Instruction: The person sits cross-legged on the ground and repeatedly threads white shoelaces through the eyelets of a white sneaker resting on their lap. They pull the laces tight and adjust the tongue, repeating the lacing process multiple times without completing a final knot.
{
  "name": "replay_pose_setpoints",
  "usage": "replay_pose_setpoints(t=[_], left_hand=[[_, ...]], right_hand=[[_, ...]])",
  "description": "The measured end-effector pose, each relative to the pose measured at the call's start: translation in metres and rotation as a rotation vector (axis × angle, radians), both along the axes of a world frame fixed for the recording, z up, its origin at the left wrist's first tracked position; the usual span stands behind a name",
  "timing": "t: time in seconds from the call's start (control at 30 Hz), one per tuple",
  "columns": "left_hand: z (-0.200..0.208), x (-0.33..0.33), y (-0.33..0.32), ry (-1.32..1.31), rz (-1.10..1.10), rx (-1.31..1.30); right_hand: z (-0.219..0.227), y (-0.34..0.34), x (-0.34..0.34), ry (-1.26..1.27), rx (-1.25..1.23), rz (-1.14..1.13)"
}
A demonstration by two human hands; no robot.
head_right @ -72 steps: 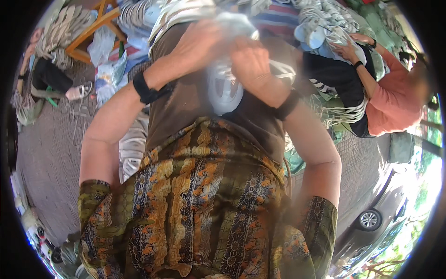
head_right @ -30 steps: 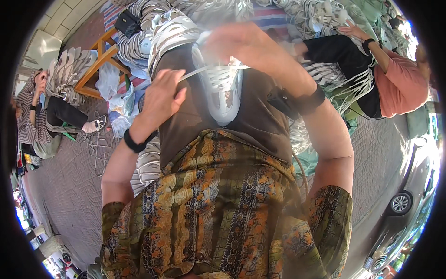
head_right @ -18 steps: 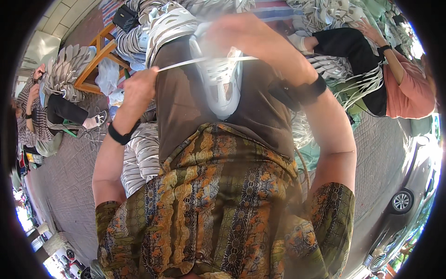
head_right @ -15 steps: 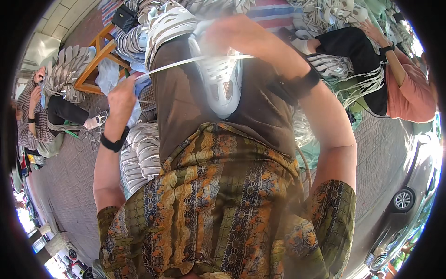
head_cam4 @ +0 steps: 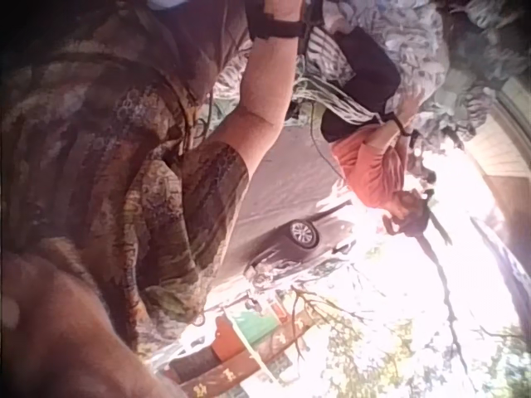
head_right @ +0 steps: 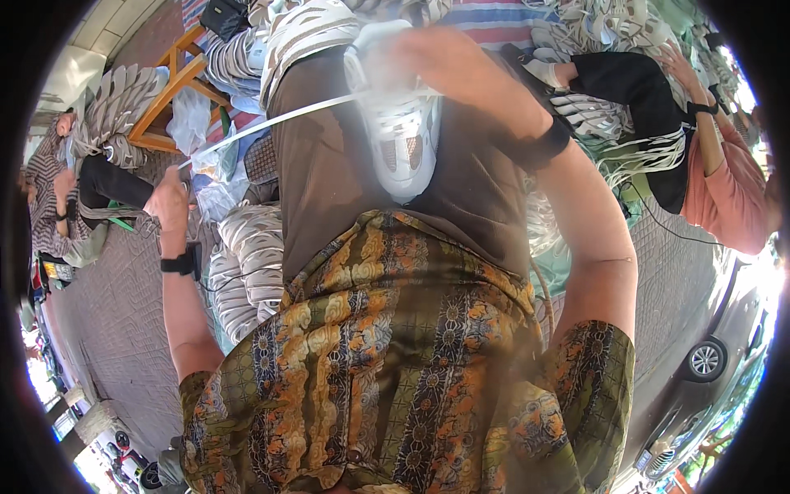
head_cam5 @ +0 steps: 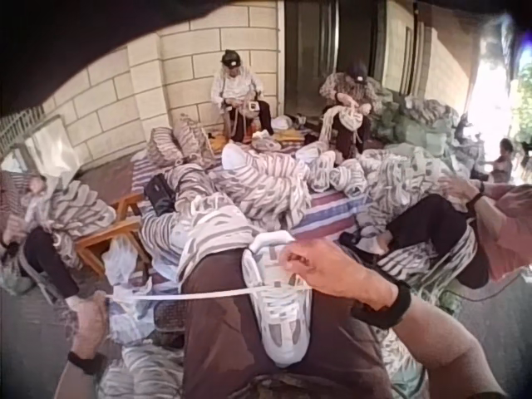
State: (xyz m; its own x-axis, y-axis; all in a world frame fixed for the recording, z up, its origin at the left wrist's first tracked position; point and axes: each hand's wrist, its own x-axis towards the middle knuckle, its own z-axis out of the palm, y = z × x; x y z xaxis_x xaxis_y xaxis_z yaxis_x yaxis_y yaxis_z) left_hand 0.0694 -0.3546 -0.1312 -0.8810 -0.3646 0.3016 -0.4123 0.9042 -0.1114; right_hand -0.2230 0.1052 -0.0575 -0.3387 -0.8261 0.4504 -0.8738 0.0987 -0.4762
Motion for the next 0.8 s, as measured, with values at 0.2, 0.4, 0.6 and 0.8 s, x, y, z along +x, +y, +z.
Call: replay_pose_setpoints(t=[0.2,0.4,0.6,0.8], left_hand=[[0.001,-0.026,0.052,-0.019,-0.213,-0.002],[0.047,-0.041,0.139,0.222,-0.444,0.217],[0.069,-0.06,0.187,0.216,-0.619,0.561],[0.108,-0.093,0.215,0.147,-0.717,0.85]], right_hand=[[0.015,0.004,0.039,0.342,0.139,-0.187],[-0.003,0.024,0.054,0.494,0.357,-0.308],[0.0,0.042,0.046,-0.28,0.18,-0.214],[0.081,0.054,0.043,-0.789,-0.204,-0.125]])
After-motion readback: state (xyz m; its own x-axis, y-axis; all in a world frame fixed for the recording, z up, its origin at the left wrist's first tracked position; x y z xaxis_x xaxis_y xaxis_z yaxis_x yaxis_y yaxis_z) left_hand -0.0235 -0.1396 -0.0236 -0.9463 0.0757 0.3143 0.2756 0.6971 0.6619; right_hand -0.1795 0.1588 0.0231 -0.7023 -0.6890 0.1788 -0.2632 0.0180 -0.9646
